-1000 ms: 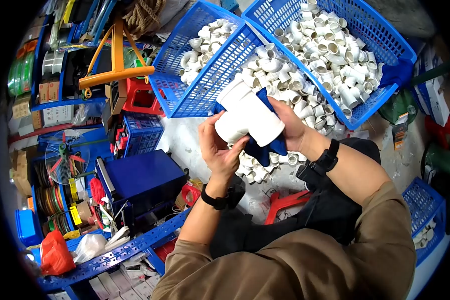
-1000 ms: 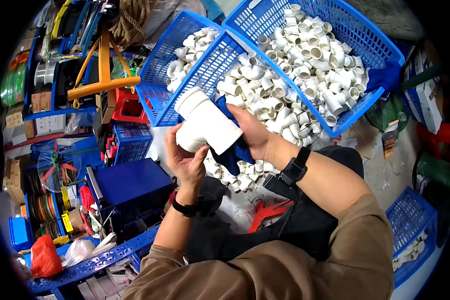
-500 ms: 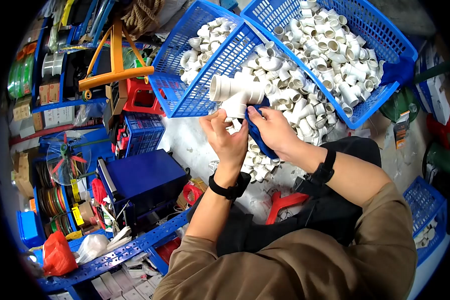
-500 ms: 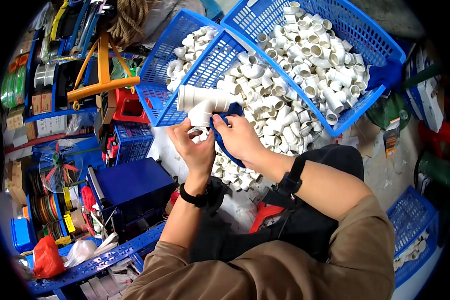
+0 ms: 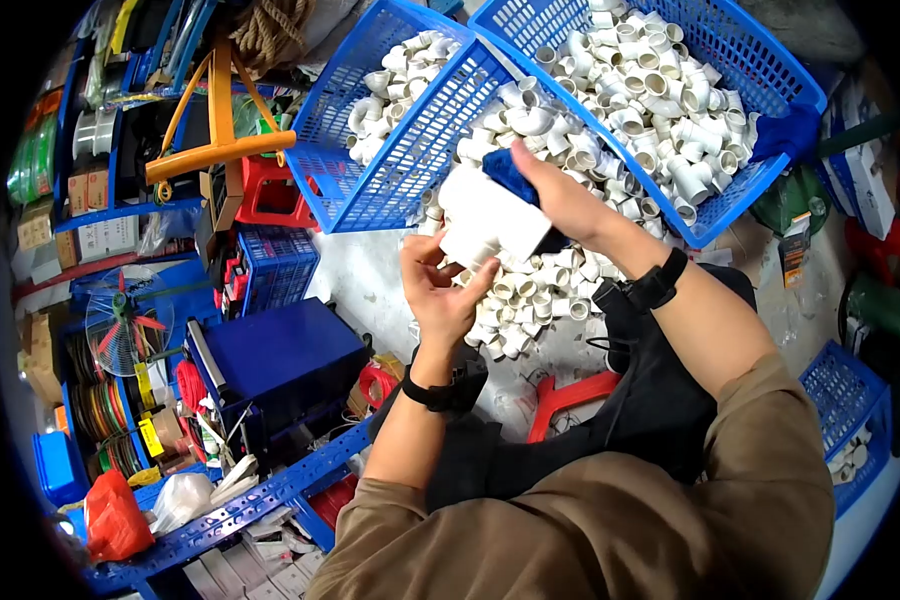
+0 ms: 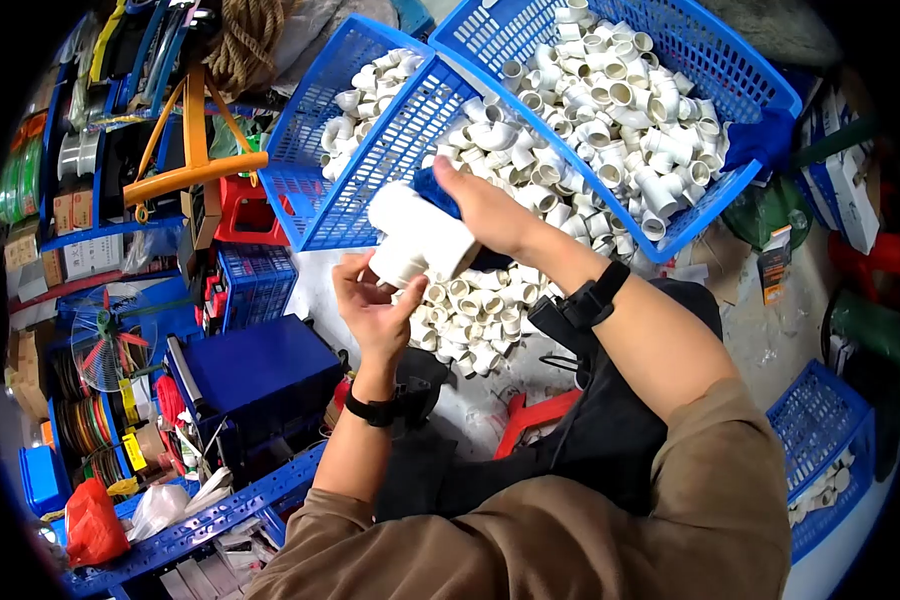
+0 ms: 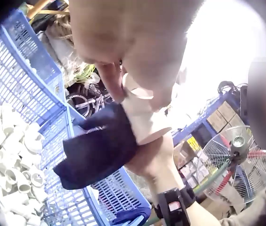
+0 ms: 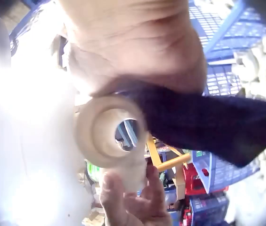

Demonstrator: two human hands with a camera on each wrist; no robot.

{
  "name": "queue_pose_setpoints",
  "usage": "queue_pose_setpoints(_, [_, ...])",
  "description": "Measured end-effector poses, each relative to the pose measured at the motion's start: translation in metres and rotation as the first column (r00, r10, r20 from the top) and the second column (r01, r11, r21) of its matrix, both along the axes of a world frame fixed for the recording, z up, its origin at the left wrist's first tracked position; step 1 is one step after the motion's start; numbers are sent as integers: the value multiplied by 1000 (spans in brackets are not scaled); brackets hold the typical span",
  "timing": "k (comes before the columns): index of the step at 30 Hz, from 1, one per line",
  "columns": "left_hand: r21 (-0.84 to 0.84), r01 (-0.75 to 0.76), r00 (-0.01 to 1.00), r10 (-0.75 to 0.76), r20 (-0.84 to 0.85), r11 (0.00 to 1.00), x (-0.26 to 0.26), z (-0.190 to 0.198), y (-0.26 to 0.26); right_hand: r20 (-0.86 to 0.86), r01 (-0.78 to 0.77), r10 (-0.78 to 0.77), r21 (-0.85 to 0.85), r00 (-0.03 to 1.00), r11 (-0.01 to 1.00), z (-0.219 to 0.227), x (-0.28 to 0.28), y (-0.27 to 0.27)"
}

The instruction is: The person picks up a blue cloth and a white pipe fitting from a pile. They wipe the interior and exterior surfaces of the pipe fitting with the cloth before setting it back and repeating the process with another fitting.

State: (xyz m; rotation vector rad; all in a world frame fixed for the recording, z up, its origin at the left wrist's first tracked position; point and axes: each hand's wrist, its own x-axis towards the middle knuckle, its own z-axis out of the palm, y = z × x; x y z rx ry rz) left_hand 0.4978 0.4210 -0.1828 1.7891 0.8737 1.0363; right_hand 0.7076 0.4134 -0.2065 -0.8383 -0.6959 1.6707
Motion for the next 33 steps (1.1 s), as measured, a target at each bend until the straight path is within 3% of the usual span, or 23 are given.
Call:
queue_pose_setpoints(1, [-9,-20,996,21,86,1000,-1,-1,3,-221,104,-109,-32,969,994,16,-7,-7])
queue_pose_setpoints(4, [-148,-145,961,174,215,978,4,-4,9,-625,4,-25,-35,780,999,9,-33,-11])
queue_pose_setpoints(5, [-126,-211,947,234,219,969,9,-3,10,-675,23,-73,-83,734,996,8,-42,-15])
queue_pose_setpoints(6, [-103,-274,930,290,224,956,16,0,13,-701,87,-53,13,711,996,2,-52,-13])
queue_pose_setpoints(8, [-60,-332,919,337,206,942,16,-5,22,-646,45,-15,29,763,999,-13,-60,-13])
queue_pose_setpoints(9, [-31,-369,919,370,138,929,17,-4,24,-400,-9,0,-20,916,1000,-6,-56,-16])
queue_pose_setpoints(10, [0,-403,913,402,70,915,18,-3,26,-122,-44,34,-82,992,996,2,-54,-19])
queue_pose_setpoints(11, [121,-432,898,438,-31,894,17,-1,29,332,200,-281,257,901,946,1,-61,-22])
queue_pose_setpoints(12, [122,-432,898,439,-30,893,14,-2,32,419,338,-508,417,752,844,5,-67,-23])
queue_pose_setpoints(14, [362,-329,834,448,-323,872,4,-8,33,529,398,-667,539,525,742,9,-62,-29])
queue_pose_setpoints(15, [418,-291,836,442,-327,860,8,-5,29,553,365,-677,575,485,732,8,-57,-26])
queue_pose_setpoints(16, [527,-224,793,468,-391,820,10,0,23,645,324,-682,600,344,731,8,-54,-25])
queue_pose_setpoints(18, [468,-189,814,404,-417,863,17,10,9,728,298,-661,601,179,742,-2,-50,-18])
queue_pose_setpoints(19, [273,-253,890,334,-312,928,28,12,0,753,292,-596,525,278,800,-4,-46,-17])
queue_pose_setpoints(20, [269,-253,890,333,-313,929,26,10,1,701,281,-662,600,266,749,-10,-44,-16])
queue_pose_setpoints(22, [396,-49,924,192,-330,917,20,6,6,738,146,-576,565,351,812,-20,-32,-11])
queue_pose_setpoints(23, [411,-47,927,193,-322,910,19,3,6,683,235,-555,509,475,828,-26,-36,-3])
queue_pose_setpoints(24, [407,-48,926,193,-324,912,16,0,4,614,249,-647,609,453,753,-25,-35,-7])
queue_pose_setpoints(27, [12,-195,971,195,-139,981,15,-9,0,554,351,-650,555,520,754,-26,-44,-7])
queue_pose_setpoints(28, [13,-194,971,193,-139,981,17,-15,0,501,402,-678,555,538,729,-30,-49,-5])
queue_pose_setpoints(30, [-183,-261,956,280,86,948,26,-21,0,416,512,-677,447,607,733,-32,-60,-6])
queue_pose_setpoints(32, [-282,-290,929,339,146,915,36,-14,-5,449,502,-609,344,654,793,-30,-58,-7])
queue_pose_setpoints(33, [-413,-305,904,397,157,858,38,-11,-6,325,492,-560,271,762,827,-10,-56,-13])
